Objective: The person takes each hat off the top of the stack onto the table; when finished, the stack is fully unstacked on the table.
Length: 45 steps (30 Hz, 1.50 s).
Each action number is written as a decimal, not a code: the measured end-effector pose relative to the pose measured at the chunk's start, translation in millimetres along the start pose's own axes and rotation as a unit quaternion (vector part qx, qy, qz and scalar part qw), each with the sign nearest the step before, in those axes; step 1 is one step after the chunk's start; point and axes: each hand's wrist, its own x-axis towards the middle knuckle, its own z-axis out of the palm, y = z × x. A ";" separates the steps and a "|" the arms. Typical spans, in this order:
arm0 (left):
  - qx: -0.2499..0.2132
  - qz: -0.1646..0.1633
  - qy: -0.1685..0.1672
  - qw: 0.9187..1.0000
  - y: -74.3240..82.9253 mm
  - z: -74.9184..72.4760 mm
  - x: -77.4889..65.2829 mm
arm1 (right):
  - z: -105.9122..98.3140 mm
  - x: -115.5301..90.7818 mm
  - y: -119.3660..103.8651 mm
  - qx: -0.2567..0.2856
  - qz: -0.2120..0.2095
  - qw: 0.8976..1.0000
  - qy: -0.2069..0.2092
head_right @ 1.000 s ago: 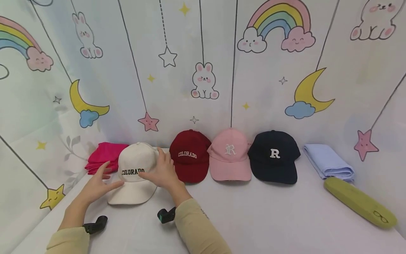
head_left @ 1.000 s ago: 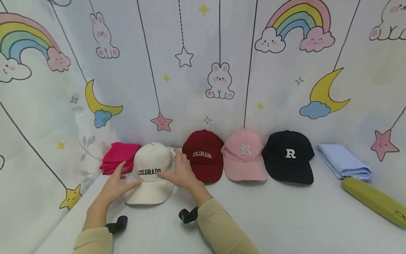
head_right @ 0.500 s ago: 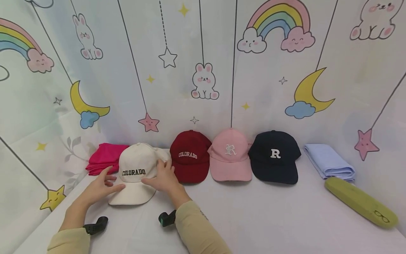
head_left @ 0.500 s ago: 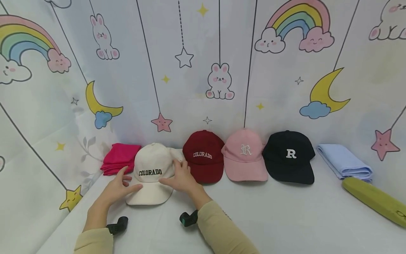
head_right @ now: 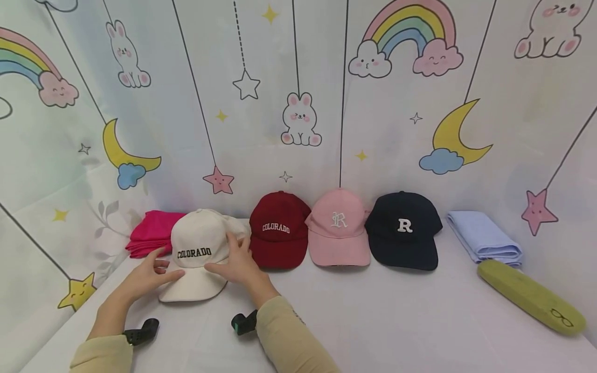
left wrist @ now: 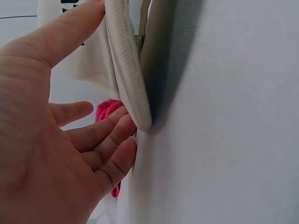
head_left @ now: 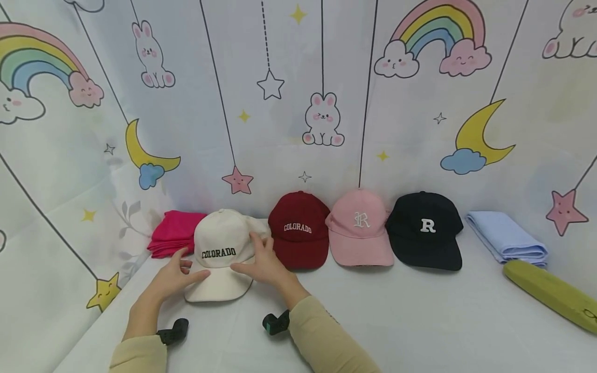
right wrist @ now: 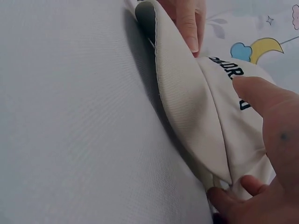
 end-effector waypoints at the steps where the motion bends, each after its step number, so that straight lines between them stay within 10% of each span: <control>1: -0.002 0.000 0.000 1.000 -0.3 -0.3 0.1 | 0.1 0.1 -0.2 0.005 -0.002 1.000 -0.001; 45: -0.033 -0.058 0.055 0.996 26.6 23.8 38.6 | -12.6 29.4 8.3 0.007 -0.002 0.999 -0.053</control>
